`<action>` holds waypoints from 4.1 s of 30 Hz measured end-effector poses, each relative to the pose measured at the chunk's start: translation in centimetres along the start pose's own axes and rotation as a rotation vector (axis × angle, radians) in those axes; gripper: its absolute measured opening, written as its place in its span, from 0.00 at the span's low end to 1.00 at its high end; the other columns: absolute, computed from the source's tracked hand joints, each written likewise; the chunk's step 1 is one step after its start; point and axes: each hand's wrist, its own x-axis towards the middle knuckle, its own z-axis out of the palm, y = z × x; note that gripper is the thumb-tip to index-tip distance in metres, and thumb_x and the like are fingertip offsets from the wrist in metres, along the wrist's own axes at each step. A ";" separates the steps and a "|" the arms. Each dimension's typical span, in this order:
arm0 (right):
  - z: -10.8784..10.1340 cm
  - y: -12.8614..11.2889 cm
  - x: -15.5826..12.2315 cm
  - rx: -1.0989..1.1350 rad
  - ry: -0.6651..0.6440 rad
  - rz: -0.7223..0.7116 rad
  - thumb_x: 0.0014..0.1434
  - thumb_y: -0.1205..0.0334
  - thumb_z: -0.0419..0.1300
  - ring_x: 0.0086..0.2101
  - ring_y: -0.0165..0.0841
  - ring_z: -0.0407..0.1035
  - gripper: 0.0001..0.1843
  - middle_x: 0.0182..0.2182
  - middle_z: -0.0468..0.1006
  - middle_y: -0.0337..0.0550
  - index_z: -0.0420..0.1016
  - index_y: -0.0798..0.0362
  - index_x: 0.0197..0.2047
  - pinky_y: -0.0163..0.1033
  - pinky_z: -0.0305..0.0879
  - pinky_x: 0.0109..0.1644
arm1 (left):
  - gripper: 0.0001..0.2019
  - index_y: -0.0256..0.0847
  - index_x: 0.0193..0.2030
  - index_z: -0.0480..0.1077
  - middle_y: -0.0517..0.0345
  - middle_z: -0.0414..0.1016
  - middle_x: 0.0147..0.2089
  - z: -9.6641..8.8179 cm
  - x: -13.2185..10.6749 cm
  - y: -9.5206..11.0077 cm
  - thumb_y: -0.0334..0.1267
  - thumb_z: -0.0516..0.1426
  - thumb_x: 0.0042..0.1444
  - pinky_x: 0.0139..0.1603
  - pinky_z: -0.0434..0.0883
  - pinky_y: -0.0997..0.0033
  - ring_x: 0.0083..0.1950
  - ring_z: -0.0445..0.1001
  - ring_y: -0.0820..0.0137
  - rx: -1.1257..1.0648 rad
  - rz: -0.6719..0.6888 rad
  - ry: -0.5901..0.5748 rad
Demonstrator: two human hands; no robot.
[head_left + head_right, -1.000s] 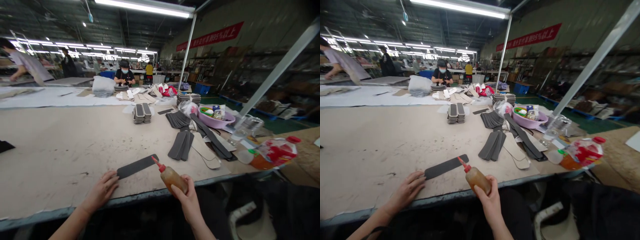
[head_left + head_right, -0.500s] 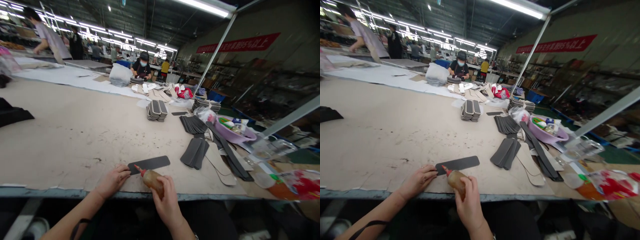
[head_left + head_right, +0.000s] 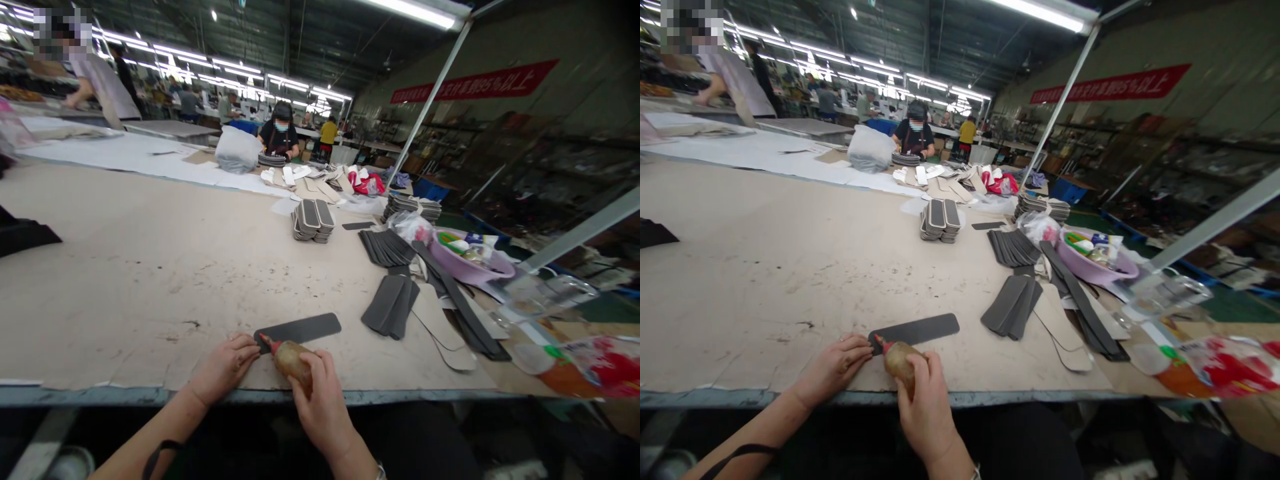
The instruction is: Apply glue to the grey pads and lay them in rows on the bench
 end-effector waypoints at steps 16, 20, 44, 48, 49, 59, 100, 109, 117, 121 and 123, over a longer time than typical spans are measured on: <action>-3.7 2.5 0.3 -0.126 0.166 0.123 0.55 0.72 0.55 0.39 0.41 0.68 0.18 0.40 0.67 0.48 0.64 0.51 0.50 0.49 0.72 0.45 | 0.15 0.44 0.38 0.77 0.56 0.78 0.38 -0.1 0.3 -1.0 0.42 0.49 0.64 0.45 0.74 0.75 0.42 0.76 0.71 0.038 0.069 0.093; -5.1 4.1 0.4 -0.180 0.246 0.142 0.56 0.71 0.55 0.40 0.41 0.68 0.17 0.40 0.67 0.48 0.64 0.51 0.49 0.49 0.72 0.45 | 0.14 0.45 0.37 0.77 0.57 0.78 0.38 -0.2 0.6 -1.0 0.44 0.50 0.63 0.45 0.75 0.76 0.40 0.76 0.71 0.054 0.095 0.119; -2.8 1.4 -0.3 0.035 0.127 0.107 0.59 0.66 0.56 0.42 0.41 0.67 0.15 0.42 0.68 0.47 0.63 0.50 0.50 0.49 0.69 0.46 | 0.15 0.42 0.39 0.77 0.54 0.77 0.39 -0.3 0.1 0.2 0.39 0.49 0.65 0.46 0.74 0.72 0.42 0.74 0.71 0.061 -0.009 0.013; -1.2 -0.1 0.2 0.065 0.060 0.085 0.56 0.71 0.56 0.42 0.40 0.67 0.17 0.41 0.68 0.46 0.63 0.50 0.49 0.48 0.69 0.47 | 0.15 0.41 0.39 0.76 0.54 0.77 0.40 -0.3 0.1 0.3 0.38 0.47 0.65 0.47 0.74 0.72 0.42 0.74 0.71 0.060 -0.004 0.010; -0.9 -0.2 0.3 0.065 0.050 0.082 0.55 0.72 0.56 0.42 0.40 0.67 0.18 0.41 0.68 0.46 0.63 0.50 0.49 0.48 0.69 0.47 | 0.15 0.41 0.39 0.76 0.54 0.77 0.40 -0.3 0.1 0.3 0.38 0.47 0.65 0.47 0.74 0.72 0.42 0.74 0.71 0.055 -0.007 0.002; -1.4 -1.3 -0.2 0.062 -0.029 0.091 0.54 0.74 0.55 0.42 0.40 0.66 0.19 0.41 0.67 0.46 0.62 0.50 0.49 0.48 0.67 0.48 | 0.16 0.41 0.36 0.76 0.55 0.76 0.37 -0.3 0.3 0.6 0.37 0.46 0.65 0.43 0.74 0.73 0.39 0.74 0.72 0.047 0.007 0.043; -3.8 1.8 0.2 -0.083 0.072 0.196 0.51 0.73 0.57 0.40 0.39 0.68 0.20 0.41 0.67 0.47 0.65 0.51 0.48 0.46 0.70 0.46 | 0.13 0.42 0.35 0.76 0.54 0.78 0.37 -1.0 1.7 -0.3 0.42 0.51 0.62 0.43 0.75 0.75 0.38 0.76 0.70 0.136 0.162 0.112; -7.1 5.8 0.9 -0.253 0.319 0.279 0.56 0.68 0.56 0.39 0.40 0.69 0.14 0.40 0.68 0.47 0.65 0.51 0.47 0.46 0.71 0.43 | 0.15 0.46 0.36 0.77 0.56 0.79 0.34 -1.1 1.8 -1.5 0.36 0.48 0.61 0.43 0.76 0.70 0.37 0.77 0.67 0.266 0.362 0.079; -7.5 7.2 0.7 -0.236 0.319 0.309 0.56 0.66 0.58 0.39 0.40 0.70 0.13 0.40 0.69 0.47 0.66 0.51 0.47 0.46 0.72 0.43 | 0.12 0.43 0.36 0.75 0.56 0.78 0.36 -1.1 1.8 -0.7 0.35 0.49 0.62 0.43 0.75 0.72 0.39 0.76 0.69 0.248 0.303 0.107; -6.9 7.5 0.0 -0.130 0.304 0.274 0.56 0.62 0.59 0.40 0.42 0.70 0.13 0.39 0.72 0.48 0.68 0.51 0.46 0.48 0.72 0.44 | 0.11 0.41 0.36 0.73 0.55 0.77 0.36 -1.0 1.9 0.2 0.36 0.50 0.62 0.43 0.75 0.74 0.38 0.76 0.71 0.142 0.151 0.107; -6.5 7.4 -0.7 0.008 0.299 0.336 0.54 0.58 0.60 0.40 0.43 0.71 0.14 0.40 0.74 0.48 0.69 0.52 0.45 0.48 0.72 0.45 | 0.10 0.41 0.37 0.73 0.55 0.76 0.36 -1.0 1.8 0.4 0.34 0.50 0.62 0.44 0.74 0.74 0.39 0.75 0.71 0.113 0.104 0.089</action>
